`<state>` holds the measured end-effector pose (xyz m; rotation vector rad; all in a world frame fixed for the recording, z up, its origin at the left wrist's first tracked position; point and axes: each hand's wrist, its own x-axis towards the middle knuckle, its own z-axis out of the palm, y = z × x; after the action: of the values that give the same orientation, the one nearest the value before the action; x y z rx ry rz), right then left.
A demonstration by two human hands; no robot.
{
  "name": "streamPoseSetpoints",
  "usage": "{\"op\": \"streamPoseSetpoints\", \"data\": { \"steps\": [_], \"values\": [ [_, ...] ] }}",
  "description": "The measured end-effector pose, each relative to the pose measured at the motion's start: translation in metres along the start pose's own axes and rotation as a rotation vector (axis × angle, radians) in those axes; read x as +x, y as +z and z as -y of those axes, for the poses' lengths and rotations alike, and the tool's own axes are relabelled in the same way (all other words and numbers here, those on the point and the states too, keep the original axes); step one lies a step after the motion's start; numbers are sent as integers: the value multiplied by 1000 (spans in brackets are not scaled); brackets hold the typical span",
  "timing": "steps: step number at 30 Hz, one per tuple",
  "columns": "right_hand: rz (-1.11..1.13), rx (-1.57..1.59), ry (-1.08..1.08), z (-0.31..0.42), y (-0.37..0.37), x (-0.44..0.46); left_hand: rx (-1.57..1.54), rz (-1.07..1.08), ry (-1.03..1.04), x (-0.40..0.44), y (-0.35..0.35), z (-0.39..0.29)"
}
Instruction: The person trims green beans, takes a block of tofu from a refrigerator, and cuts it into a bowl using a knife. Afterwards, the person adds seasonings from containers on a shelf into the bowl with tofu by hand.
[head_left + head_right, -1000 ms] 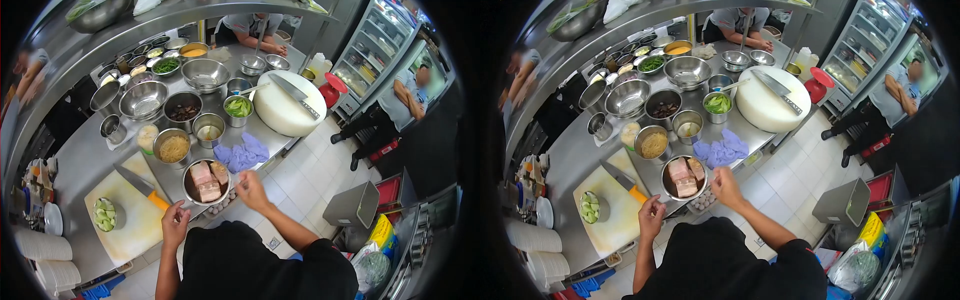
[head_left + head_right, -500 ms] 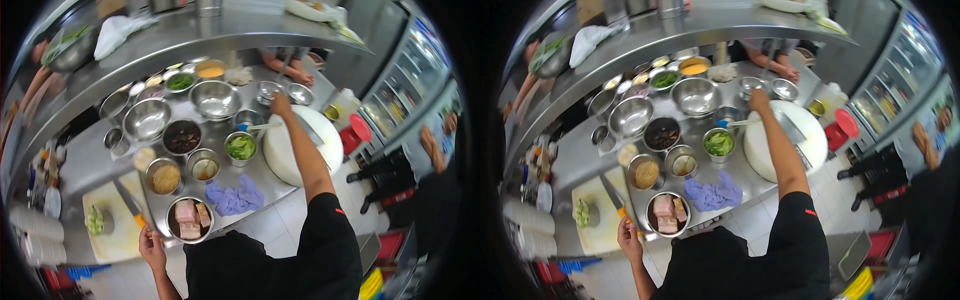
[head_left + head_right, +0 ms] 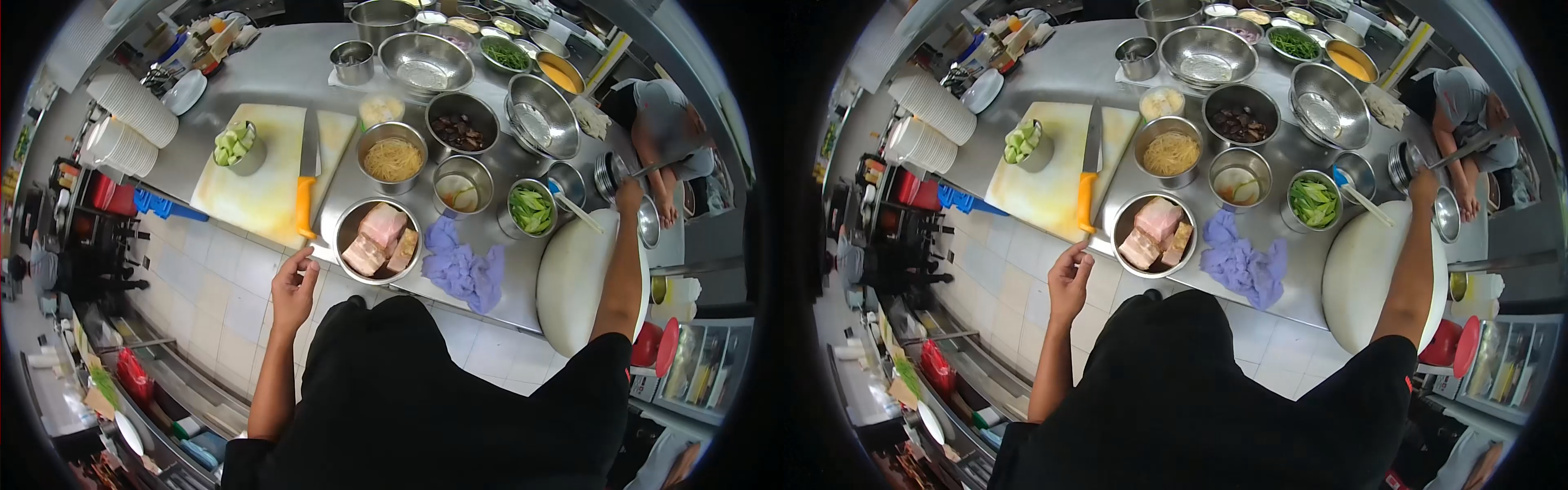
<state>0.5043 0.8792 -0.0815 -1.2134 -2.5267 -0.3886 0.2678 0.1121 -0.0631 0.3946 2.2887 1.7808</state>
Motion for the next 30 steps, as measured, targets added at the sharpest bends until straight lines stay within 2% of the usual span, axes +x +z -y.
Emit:
{"op": "streamPoseSetpoints", "data": {
  "steps": [4, 6, 8, 9, 12, 14, 16, 19, 20, 22, 23, 24, 27, 30],
  "values": [
    [-163, 12, -37, 29, -61, -14, 11, 32, -37, 0, 14, -8],
    [-187, 29, -55, 33, -85, -13, -12, 70, 32, 5, 20, -8],
    [-106, 99, -231, 56, -129, -21, -76, 114, 35, 10, 24, -14],
    [-284, 210, -294, 72, -141, -33, -125, 163, 42, 12, 26, -18],
    [-331, 432, -477, 146, -216, -79, -227, 282, 25, 15, 32, -33],
    [-294, 581, -560, 222, -272, -129, -282, 349, 6, 13, 36, -46],
    [-278, 743, -722, 269, -285, -164, -439, 436, -84, 6, 38, -59],
    [-256, 802, -974, 341, -297, -222, -625, 474, -124, -8, 29, -64],
    [-197, 920, -1024, 364, -297, -242, -743, 475, -150, -13, 23, -68],
    [-182, 1071, -1104, 408, -293, -281, -753, 419, -188, -22, 4, -73],
    [-121, 1065, -1182, 426, -291, -296, -764, 402, -305, -26, -13, -67],
    [-39, 1119, -1189, 445, -291, -311, -777, 382, -424, -31, -31, -59],
    [302, 1190, -1287, 472, -297, -325, -882, 258, -480, -52, -69, -11],
    [343, 980, -1221, 463, -270, -297, -852, 75, -504, -72, -100, 32]
  ]
}}
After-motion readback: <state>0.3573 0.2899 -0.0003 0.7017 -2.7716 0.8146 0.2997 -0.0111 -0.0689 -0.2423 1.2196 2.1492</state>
